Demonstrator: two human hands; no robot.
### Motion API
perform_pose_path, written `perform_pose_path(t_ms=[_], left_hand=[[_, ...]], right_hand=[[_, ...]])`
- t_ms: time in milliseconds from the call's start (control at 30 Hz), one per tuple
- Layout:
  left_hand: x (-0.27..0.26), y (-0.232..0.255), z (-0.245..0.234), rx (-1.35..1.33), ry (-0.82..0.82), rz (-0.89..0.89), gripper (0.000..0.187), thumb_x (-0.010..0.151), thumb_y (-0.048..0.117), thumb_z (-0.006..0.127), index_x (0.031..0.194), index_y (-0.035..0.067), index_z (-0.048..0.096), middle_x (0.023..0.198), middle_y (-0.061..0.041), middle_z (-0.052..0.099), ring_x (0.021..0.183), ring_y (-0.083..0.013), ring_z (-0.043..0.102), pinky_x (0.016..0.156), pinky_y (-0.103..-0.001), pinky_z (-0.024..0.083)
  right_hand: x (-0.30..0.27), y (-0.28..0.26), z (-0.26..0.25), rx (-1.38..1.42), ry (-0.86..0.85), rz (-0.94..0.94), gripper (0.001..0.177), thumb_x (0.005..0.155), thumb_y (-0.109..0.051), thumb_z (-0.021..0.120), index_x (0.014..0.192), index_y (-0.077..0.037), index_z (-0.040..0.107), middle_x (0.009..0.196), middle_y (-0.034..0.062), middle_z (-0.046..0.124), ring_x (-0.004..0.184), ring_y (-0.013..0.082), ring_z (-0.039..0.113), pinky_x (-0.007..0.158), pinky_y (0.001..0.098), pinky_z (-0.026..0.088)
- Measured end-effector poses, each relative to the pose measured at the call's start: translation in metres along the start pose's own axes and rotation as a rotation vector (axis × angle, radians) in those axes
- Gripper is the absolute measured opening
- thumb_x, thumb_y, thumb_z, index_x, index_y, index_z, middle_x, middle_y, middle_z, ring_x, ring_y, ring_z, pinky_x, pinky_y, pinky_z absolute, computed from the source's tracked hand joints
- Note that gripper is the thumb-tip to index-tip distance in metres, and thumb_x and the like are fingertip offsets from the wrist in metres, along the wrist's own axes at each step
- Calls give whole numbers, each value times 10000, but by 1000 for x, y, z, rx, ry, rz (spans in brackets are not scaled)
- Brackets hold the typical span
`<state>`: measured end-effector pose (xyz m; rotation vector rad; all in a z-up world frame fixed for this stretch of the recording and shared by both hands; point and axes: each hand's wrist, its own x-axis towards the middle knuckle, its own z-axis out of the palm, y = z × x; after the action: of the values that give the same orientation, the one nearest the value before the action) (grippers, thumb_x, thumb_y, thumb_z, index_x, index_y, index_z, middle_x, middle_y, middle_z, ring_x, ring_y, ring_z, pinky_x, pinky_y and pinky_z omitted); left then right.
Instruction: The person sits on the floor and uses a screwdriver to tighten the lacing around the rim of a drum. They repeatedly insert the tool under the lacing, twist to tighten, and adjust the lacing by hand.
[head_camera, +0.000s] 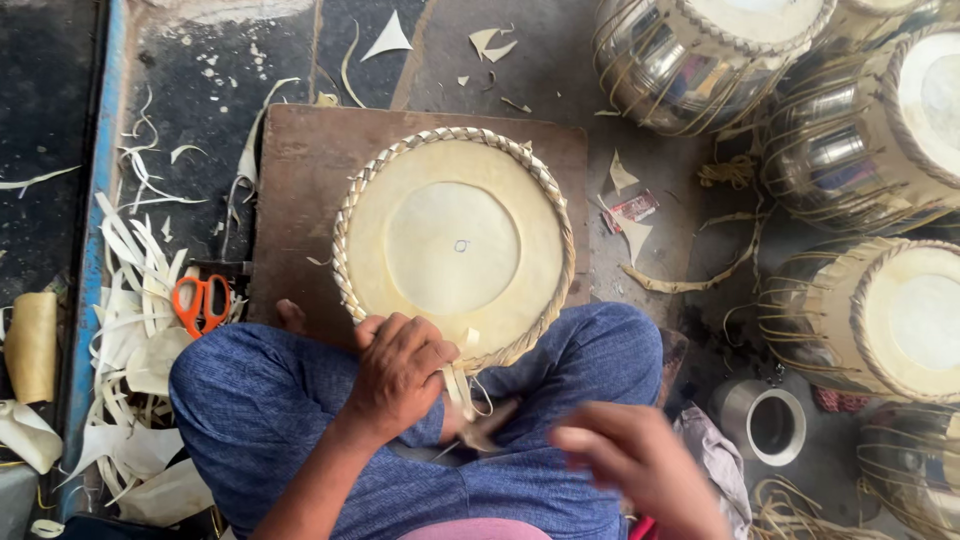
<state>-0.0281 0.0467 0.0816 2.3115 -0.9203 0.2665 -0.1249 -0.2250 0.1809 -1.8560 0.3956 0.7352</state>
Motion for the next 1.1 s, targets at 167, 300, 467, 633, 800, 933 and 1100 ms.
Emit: perform_pose_path(t_ms=[167, 300, 467, 633, 800, 933, 1100], left_hand=[[3, 6, -1, -8, -18, 17, 360, 699, 22, 729, 995, 206, 639, 931, 29, 574, 931, -189, 562, 926, -423, 301], [7, 6, -3, -12, 1, 26, 334, 685, 49, 726, 972, 194, 637, 931, 20, 587, 927, -206, 571, 925, -438, 314], [2, 0, -7, -30, 21, -4, 320, 706, 90, 744, 980, 172, 601, 945, -10, 592, 946, -241, 579, 938, -447, 332], [5, 7, -3, -30, 29, 15, 404, 698, 74, 735, 1061, 166, 584, 964, -16, 602, 959, -243, 587, 941, -454, 330], [11, 5, -6, -52, 11, -5, 419, 692, 89, 742, 1071, 171, 584, 904, -5, 588, 926, -232, 589, 923, -451, 328], [2, 2, -6, -76, -51, -59, 421, 678, 83, 747, 1060, 169, 591, 859, 1, 571, 903, -217, 592, 905, -440, 328], [4, 4, -6, -68, -25, -61, 400, 677, 77, 747, 1046, 181, 635, 856, 15, 576, 900, -209, 594, 911, -430, 338]], right_hand=[[19, -15, 27, -49, 108, 46, 337, 915, -370, 671, 933, -62, 808, 632, 39, 683, 544, 116, 630, 526, 286, 525], [66, -2, 75, 75, -31, -196, 278, 962, -286, 641, 892, -27, 711, 638, 30, 664, 553, 94, 612, 533, 260, 508], [54, 44, 50, 301, -363, -576, 187, 960, -175, 664, 854, -31, 722, 698, 47, 649, 561, 127, 601, 505, 260, 479], [37, 25, 43, 226, 21, -1103, 249, 1034, -222, 656, 870, -35, 647, 975, 161, 602, 945, 235, 589, 864, 339, 478], [90, 27, 72, 439, -193, -688, 278, 994, -291, 652, 920, -28, 709, 941, 81, 702, 908, 164, 657, 844, 299, 520], [56, 62, 94, 605, -110, -643, 303, 1012, -277, 688, 859, -15, 682, 854, 72, 691, 693, 111, 548, 619, 243, 420], [53, 55, 101, 775, -34, -527, 322, 990, -308, 655, 881, -7, 690, 759, 52, 679, 684, 133, 612, 652, 262, 485]])
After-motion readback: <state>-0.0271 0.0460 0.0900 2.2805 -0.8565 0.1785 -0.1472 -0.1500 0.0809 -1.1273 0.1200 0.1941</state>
